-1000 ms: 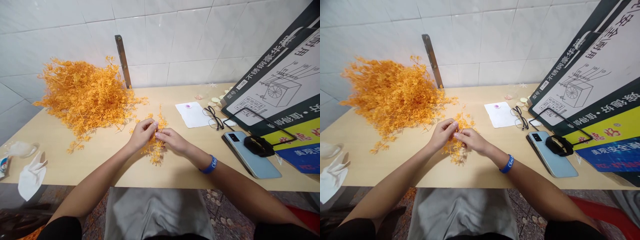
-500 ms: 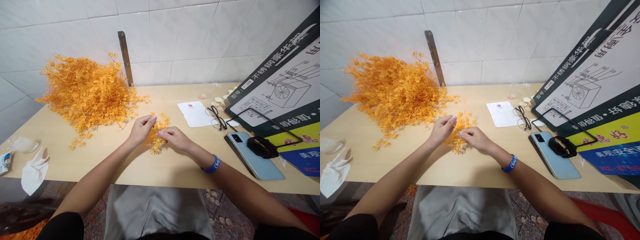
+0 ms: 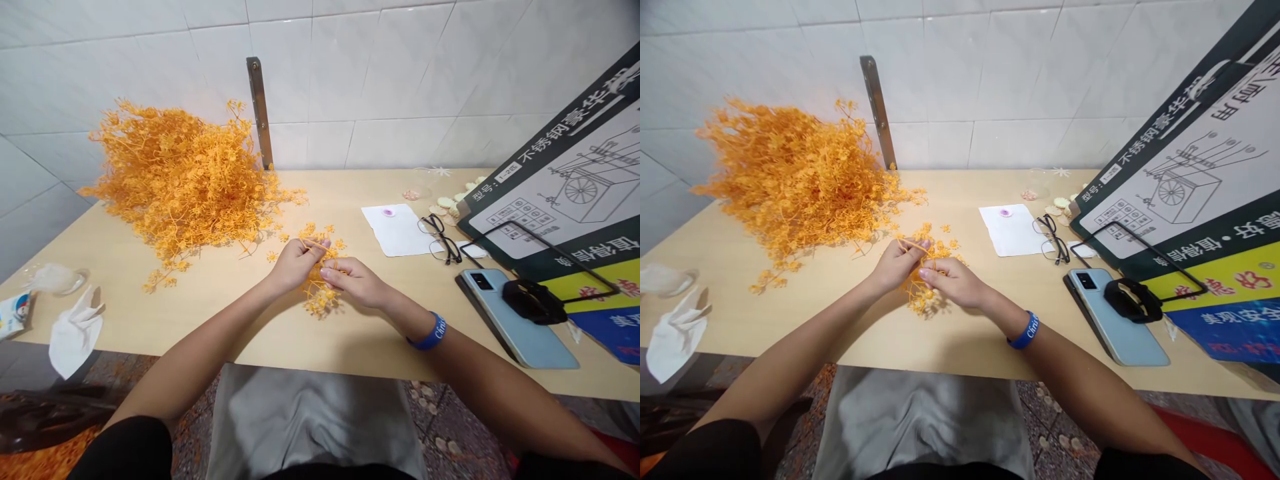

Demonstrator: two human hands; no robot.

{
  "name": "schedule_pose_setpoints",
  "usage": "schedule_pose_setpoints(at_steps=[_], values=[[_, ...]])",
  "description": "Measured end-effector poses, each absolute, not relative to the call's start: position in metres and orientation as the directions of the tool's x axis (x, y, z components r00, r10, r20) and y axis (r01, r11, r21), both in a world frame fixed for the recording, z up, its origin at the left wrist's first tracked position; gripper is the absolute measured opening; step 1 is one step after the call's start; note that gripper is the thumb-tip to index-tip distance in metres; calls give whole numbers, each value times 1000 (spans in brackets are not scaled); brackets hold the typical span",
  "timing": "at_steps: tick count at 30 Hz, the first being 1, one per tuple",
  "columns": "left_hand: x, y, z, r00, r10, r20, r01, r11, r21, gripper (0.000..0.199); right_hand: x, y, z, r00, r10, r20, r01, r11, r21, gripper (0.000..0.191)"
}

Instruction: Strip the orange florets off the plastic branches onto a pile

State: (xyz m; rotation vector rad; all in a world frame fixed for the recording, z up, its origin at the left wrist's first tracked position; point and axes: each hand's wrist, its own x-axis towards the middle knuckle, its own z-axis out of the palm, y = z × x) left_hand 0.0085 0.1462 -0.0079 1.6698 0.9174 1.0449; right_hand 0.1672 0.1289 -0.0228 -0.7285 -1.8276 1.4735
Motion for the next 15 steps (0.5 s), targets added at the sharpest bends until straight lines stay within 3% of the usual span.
schedule_pose_setpoints(at_steps=[4, 11, 13, 15], values=[[4, 145, -5, 455, 863, 221, 188, -336, 923, 57, 174, 134, -20, -726, 674, 137, 39, 239, -970, 54], [2, 150, -8, 348, 880, 323, 302, -432, 850, 55, 181, 139, -15, -740, 664, 110, 104, 274, -956, 55], [-14, 163, -4, 183, 892, 414, 325, -452, 831, 55, 184, 135, -10, -765, 637, 98, 100, 267, -958, 53], [-37, 179, 2, -110, 856, 504, 346, -443, 827, 56, 188, 132, -6, -790, 603, 113, 56, 255, -965, 52]])
